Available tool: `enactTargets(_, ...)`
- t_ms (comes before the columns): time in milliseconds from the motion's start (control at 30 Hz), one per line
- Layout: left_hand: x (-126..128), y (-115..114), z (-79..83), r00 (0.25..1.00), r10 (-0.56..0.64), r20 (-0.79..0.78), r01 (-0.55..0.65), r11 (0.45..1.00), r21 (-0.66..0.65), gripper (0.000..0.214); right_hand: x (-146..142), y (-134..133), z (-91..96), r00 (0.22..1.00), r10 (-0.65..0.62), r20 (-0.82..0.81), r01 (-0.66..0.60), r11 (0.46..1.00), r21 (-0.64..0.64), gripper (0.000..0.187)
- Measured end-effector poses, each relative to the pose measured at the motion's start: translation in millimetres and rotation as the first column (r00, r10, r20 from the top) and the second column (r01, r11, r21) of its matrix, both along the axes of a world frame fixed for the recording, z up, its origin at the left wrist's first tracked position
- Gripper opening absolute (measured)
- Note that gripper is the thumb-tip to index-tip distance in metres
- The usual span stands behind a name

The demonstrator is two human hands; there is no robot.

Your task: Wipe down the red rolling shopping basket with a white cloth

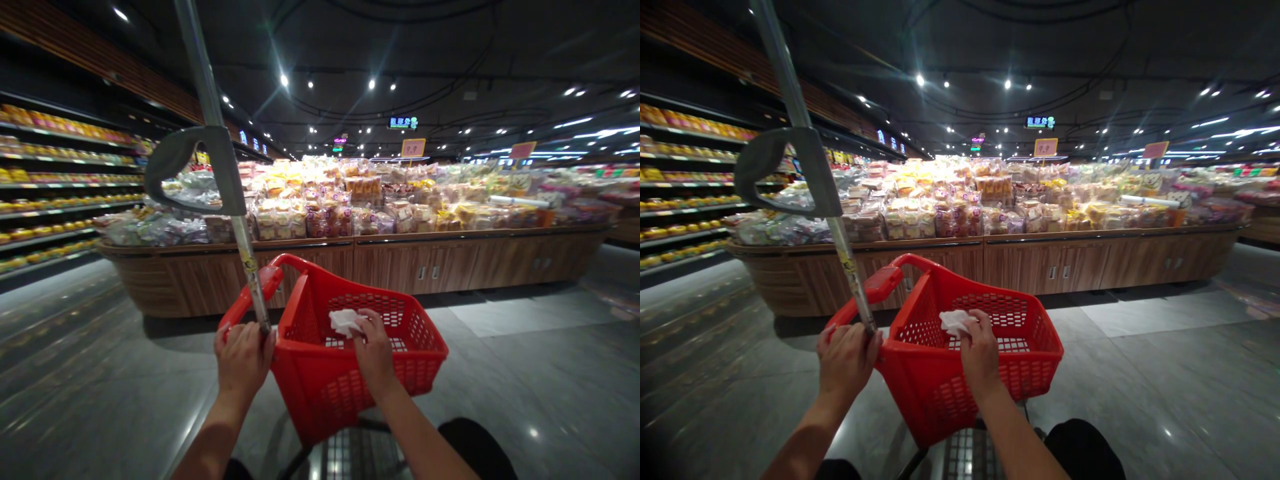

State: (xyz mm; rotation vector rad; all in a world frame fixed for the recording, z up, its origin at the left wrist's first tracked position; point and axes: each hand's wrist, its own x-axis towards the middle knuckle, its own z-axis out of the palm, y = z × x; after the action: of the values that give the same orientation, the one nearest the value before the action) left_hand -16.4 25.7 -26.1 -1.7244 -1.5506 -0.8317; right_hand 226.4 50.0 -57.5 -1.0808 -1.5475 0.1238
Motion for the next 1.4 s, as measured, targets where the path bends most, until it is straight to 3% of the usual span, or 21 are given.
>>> enactTargets(67,-0.8,0.9,-0.9,1.0,0.0,-0.008,0.0,1.0,0.003,0.023,-13.6,0.3,0.7,0.997,0.041,0.064,-0.041,0.999,0.005,0.029)
enactTargets(233,-3.9,2.6,-2.6,0.999,0.027,-0.029,-0.027,0.999,-0.017,0.023,-48.5,-7.8,-20.9,0.902,0.312,0.298,-0.328,0.945,0.004,0.047)
enactTargets(333,-5.8,3.8,-2.0,0.999,0.025,-0.036,-0.026,0.999,-0.031,0.023,-37.8,-8.7,-38.3,0.892,0.317,0.323,-0.327,0.945,-0.024,0.054)
enactTargets(400,-6.2,4.9,-1.6,0.999,0.025,-0.035,-0.026,0.999,-0.035,0.024,-23.4,-8.3,-45.5,0.922,0.293,0.252,-0.283,0.956,-0.074,0.053)
enactTargets(533,-5.1,6.9,-1.8,0.999,0.034,-0.025,-0.034,0.999,-0.032,0.024,-24.2,-11.4,-37.9,0.965,0.246,0.093,-0.232,0.962,-0.141,0.052)
enactTargets(700,-6.8,5.2,-2.2,0.999,0.026,-0.028,-0.027,0.999,-0.044,0.024,-68.6,-11.4,-20.4,0.907,0.404,0.117,-0.403,0.915,-0.031,0.049)
enactTargets(800,-8.7,4.2,-1.0,0.999,0.01,-0.032,-0.012,0.999,-0.052,0.023,-58.6,-6.1,-34.7,0.916,0.376,0.14,-0.371,0.927,-0.061,0.054)
enactTargets(933,-7.2,5.6,0.7,0.999,0.011,-0.033,-0.013,0.999,-0.051,0.024,-16.8,-3.1,-59.4,0.964,0.217,0.155,-0.193,0.969,-0.155,0.061)
enactTargets(1033,-4.4,5.9,0.6,0.999,0.03,-0.021,-0.031,0.998,-0.048,0.025,-15.9,-6.8,-54.0,0.972,0.177,0.155,-0.159,0.98,-0.124,0.063)
enactTargets(1233,-4.1,4.2,0.0,0.999,0.037,-0.037,-0.04,0.997,-0.068,0.024,-59.2,-10.0,-22.0,0.94,0.289,0.181,-0.277,0.957,-0.088,0.05)
enactTargets(1400,-9.3,6.7,-2.3,0.998,0.037,-0.048,-0.039,0.998,-0.048,0.023,-13.7,-4.2,-45.5,0.942,0.21,0.263,-0.186,0.976,-0.113,0.058)
